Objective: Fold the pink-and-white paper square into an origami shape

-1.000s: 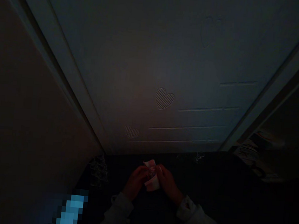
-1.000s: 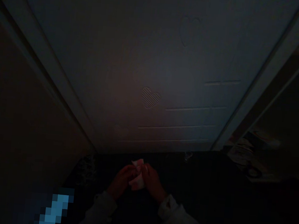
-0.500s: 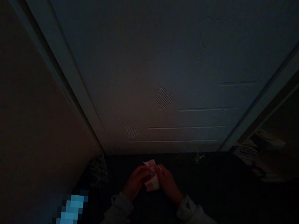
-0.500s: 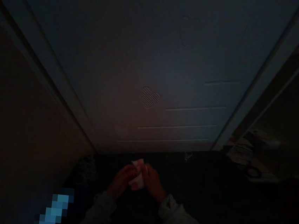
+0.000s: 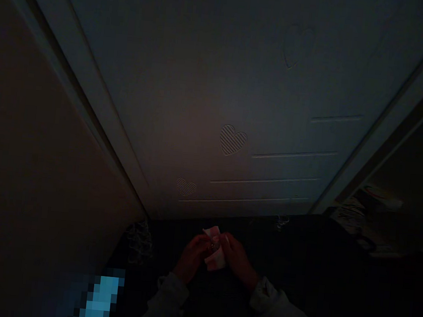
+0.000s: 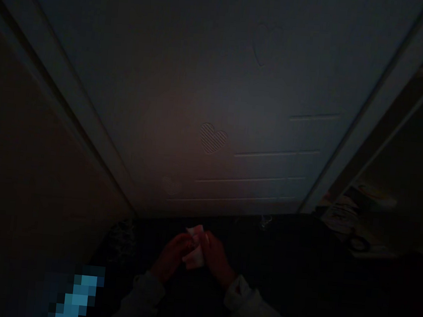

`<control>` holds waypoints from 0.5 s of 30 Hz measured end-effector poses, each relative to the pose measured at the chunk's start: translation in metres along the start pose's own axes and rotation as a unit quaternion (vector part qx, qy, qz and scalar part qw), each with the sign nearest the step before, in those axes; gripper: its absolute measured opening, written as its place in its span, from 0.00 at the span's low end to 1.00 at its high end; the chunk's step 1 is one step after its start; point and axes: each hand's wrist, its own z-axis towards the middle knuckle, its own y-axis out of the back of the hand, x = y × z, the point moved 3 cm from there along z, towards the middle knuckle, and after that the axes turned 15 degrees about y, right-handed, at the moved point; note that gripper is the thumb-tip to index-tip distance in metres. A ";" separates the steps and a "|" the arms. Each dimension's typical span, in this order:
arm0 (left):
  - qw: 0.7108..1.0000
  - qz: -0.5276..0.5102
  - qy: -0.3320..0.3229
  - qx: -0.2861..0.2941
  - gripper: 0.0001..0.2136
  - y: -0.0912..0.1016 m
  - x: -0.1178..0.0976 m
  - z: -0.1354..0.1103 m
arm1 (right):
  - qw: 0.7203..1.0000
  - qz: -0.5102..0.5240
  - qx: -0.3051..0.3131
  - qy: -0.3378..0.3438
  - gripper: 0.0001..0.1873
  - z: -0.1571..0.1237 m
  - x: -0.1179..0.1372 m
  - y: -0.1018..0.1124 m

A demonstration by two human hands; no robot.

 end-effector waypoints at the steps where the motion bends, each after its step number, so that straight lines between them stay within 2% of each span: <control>1: 1.000 0.001 -0.002 0.000 0.09 0.000 0.000 0.000 | 1.000 0.001 0.000 0.001 0.21 0.000 0.000 0.000; 15: 1.000 -0.003 0.001 0.012 0.08 -0.002 -0.002 -0.002 | 1.000 -0.002 0.007 -0.008 0.22 0.000 -0.001 0.000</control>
